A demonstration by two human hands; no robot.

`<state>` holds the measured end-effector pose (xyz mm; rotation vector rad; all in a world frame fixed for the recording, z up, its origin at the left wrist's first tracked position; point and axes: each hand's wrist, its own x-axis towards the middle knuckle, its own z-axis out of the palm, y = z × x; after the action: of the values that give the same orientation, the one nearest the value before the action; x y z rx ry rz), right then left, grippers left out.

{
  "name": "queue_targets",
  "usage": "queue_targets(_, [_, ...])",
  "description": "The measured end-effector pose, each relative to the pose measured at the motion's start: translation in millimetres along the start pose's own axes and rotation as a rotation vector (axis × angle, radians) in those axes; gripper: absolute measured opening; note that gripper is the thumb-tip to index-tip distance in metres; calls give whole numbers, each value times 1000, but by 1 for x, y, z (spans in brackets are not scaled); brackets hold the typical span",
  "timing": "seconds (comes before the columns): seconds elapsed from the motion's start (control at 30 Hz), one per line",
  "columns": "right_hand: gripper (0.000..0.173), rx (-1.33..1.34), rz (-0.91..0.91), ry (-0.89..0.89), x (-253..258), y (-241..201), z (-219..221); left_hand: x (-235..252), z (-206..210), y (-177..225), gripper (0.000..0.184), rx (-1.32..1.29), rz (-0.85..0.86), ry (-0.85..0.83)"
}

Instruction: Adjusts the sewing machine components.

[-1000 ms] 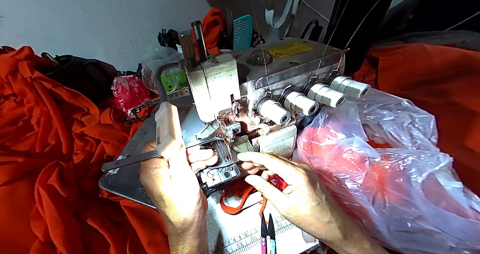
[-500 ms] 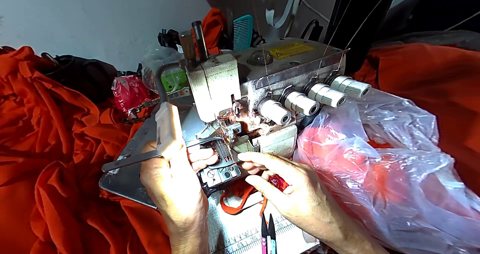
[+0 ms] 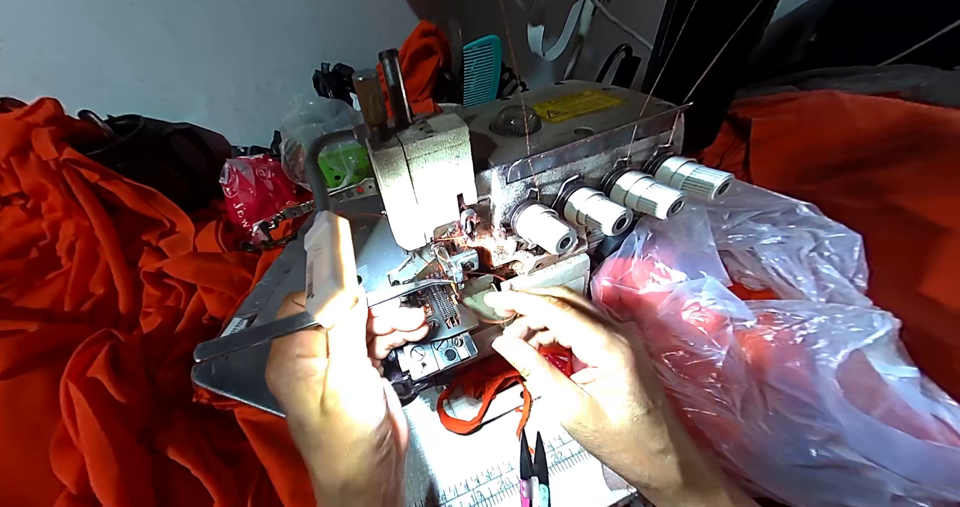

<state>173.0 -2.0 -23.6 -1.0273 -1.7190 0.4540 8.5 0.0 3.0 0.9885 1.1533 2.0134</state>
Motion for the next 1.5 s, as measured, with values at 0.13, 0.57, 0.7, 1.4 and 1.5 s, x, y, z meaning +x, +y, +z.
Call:
queue_targets(0.13, [23,71,-9,126,11,-10,2,-1,-16,18,20,23,51,-57])
queue_targets(0.57, [7,335,178,-14,17,-37,29,-11,-32,30,13,-1,151,-97])
queue_targets(0.7, [8,603,347,-49,19,-42,28,-14,-41,23,10,81,278,-164])
queue_targets(1.4, [9,665,406,-86,23,-42,23,-32,-40,15,14,152,362,-229])
queue_targets(1.5, [9,653,399,-92,23,-41,23,-32,-40,14,13,160,371,-237])
